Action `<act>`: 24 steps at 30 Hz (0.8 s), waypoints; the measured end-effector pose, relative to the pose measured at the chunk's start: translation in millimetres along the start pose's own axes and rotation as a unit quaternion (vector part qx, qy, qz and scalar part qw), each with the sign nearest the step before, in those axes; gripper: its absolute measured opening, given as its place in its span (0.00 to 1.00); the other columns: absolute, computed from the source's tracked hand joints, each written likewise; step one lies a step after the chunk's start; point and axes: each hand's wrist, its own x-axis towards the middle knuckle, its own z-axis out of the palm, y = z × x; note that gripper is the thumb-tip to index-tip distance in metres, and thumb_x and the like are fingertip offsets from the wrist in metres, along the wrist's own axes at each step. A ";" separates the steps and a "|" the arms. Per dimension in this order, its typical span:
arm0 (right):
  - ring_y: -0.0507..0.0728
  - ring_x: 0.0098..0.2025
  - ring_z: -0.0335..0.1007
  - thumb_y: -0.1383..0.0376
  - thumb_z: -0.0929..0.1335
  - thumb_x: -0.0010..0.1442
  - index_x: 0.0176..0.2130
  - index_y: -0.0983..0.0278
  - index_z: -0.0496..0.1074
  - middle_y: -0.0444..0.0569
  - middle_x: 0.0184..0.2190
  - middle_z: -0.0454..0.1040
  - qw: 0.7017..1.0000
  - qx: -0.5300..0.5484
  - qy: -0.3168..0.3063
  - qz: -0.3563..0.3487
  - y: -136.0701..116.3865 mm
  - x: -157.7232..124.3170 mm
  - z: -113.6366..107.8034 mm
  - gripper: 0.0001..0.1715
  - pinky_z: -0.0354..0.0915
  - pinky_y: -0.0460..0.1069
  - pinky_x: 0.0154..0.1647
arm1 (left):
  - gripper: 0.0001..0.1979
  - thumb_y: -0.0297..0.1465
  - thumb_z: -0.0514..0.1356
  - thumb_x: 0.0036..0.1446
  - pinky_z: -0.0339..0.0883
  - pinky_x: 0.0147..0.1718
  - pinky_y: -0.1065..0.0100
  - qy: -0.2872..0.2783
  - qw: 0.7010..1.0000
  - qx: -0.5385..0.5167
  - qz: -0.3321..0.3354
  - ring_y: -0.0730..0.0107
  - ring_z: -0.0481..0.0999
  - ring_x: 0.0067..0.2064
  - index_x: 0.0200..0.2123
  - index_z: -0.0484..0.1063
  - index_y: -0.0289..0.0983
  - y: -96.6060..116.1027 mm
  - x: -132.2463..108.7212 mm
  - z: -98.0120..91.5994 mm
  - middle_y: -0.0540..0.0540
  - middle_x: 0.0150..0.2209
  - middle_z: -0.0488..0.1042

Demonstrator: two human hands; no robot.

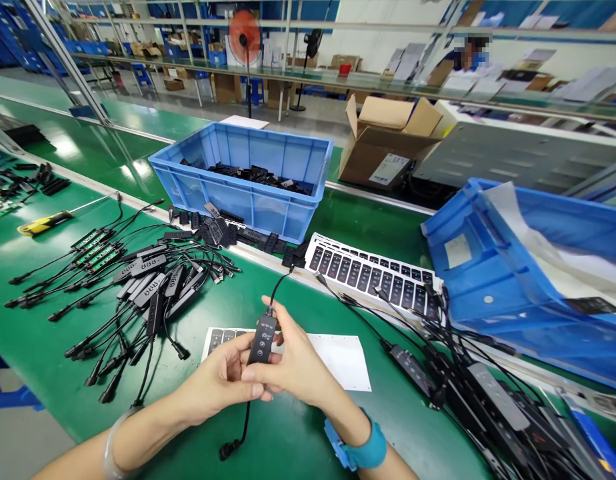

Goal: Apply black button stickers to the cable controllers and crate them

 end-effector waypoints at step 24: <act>0.56 0.34 0.71 0.67 0.64 0.54 0.46 0.63 0.71 0.45 0.30 0.75 0.976 -0.119 0.134 -0.123 3.3 -3.2 14.9 0.19 0.68 0.51 0.37 | 0.22 0.49 0.60 0.57 0.64 0.18 0.77 0.073 0.990 0.122 0.007 0.76 0.69 0.19 0.35 0.72 0.33 -8.6 6.2 -0.4 0.49 0.21 0.72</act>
